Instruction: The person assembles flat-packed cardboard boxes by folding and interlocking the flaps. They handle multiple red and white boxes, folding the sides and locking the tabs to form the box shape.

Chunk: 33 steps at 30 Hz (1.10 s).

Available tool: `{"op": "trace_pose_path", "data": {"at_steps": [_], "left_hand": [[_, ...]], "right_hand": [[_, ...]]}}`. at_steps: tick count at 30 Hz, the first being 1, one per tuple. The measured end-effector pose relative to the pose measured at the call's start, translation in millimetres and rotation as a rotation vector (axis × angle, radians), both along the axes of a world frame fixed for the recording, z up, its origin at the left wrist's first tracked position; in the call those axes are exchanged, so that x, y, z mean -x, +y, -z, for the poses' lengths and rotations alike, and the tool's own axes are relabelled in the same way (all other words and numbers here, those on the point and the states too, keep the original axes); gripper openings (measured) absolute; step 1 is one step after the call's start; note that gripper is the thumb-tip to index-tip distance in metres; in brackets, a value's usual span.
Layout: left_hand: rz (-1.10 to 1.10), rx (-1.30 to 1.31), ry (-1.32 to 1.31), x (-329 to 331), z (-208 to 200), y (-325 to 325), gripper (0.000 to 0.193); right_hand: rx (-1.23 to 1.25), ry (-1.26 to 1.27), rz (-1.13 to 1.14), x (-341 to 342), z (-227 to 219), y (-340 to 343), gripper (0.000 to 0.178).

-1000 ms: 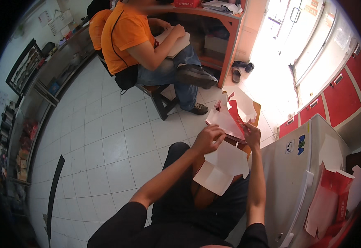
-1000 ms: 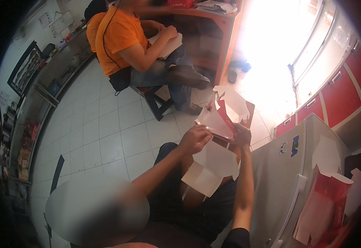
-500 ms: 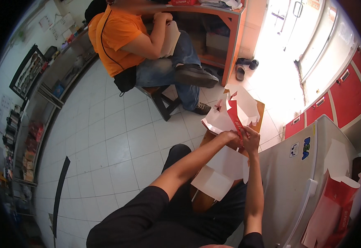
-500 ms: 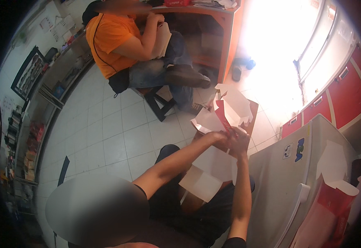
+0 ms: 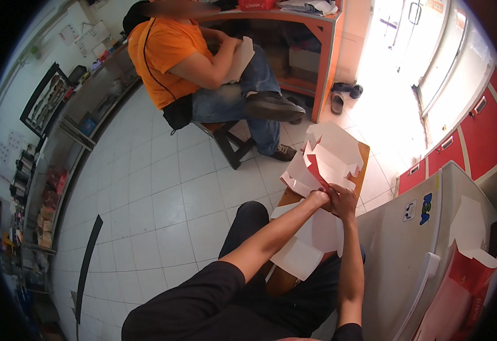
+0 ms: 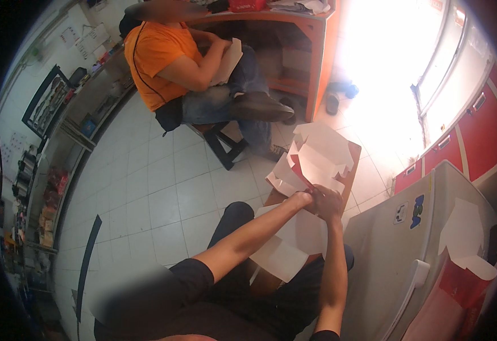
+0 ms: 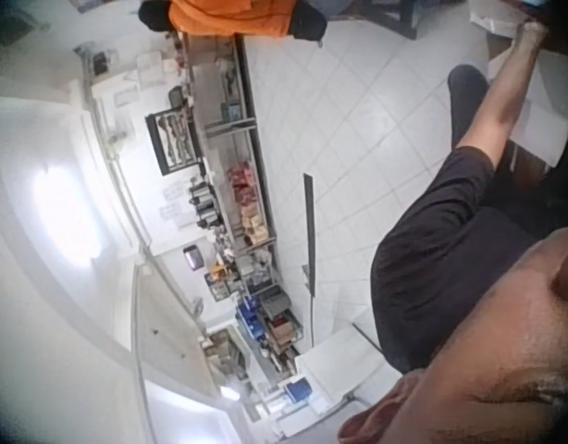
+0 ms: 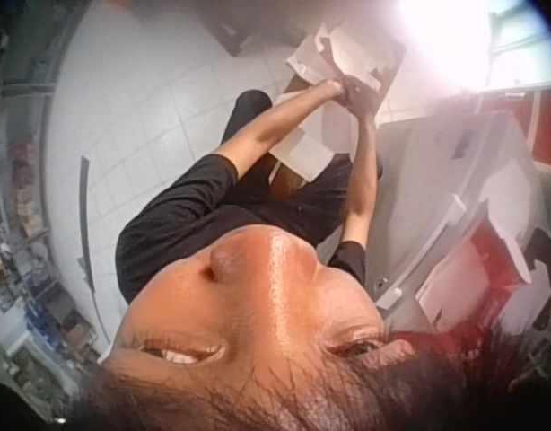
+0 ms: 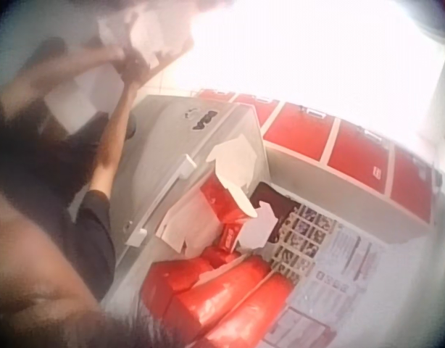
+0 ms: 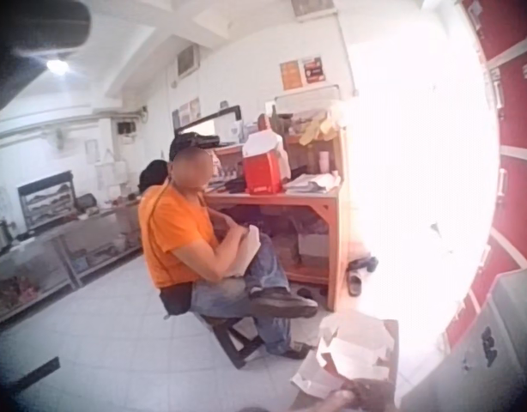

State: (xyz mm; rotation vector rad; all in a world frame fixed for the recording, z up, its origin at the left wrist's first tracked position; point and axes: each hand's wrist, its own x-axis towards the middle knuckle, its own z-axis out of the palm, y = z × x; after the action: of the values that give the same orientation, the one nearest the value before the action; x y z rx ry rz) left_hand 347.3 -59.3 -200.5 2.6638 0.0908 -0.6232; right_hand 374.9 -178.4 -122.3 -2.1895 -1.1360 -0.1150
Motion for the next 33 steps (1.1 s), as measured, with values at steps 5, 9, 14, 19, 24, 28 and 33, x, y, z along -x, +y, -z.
{"op": "trace_pose_path", "data": {"at_steps": [5, 9, 14, 19, 24, 28, 33], "left_hand": [[-0.107, -0.049, -0.054, 14.9, 23.0, 18.6, 0.05], [0.041, -0.002, 0.128, -3.5, -20.0, -10.0, 0.063], [-0.177, 0.295, 0.041, 10.3, -5.0, 69.1, 0.057], [-0.542, 1.82, -0.435, 62.0, -107.2, 65.4, 0.057], [-0.438, 2.277, -0.613, 163.5, -179.9, 80.2, 0.056], [-0.796, 1.707, -0.628, 231.6, -186.3, 90.2, 0.049], [-1.246, 1.346, -0.818, 310.7, -174.2, 71.9, 0.059]], "right_hand": [[-0.308, 0.235, 0.133, -10.3, -26.1, 17.2, 0.017], [-0.254, 0.127, 0.109, -25.0, -38.2, -4.0, 0.016], [-0.399, -0.11, -0.02, 23.9, -89.4, 28.8, 0.014], [-0.378, -0.21, 0.01, 55.7, -121.3, -18.7, 0.013], [-0.228, -0.285, -0.245, 102.0, -129.3, -25.4, 0.018], [-0.083, -0.176, -0.424, 138.8, -123.1, -24.1, 0.03], [-0.109, 0.145, -0.433, 161.2, -148.8, -27.4, 0.048]]}}
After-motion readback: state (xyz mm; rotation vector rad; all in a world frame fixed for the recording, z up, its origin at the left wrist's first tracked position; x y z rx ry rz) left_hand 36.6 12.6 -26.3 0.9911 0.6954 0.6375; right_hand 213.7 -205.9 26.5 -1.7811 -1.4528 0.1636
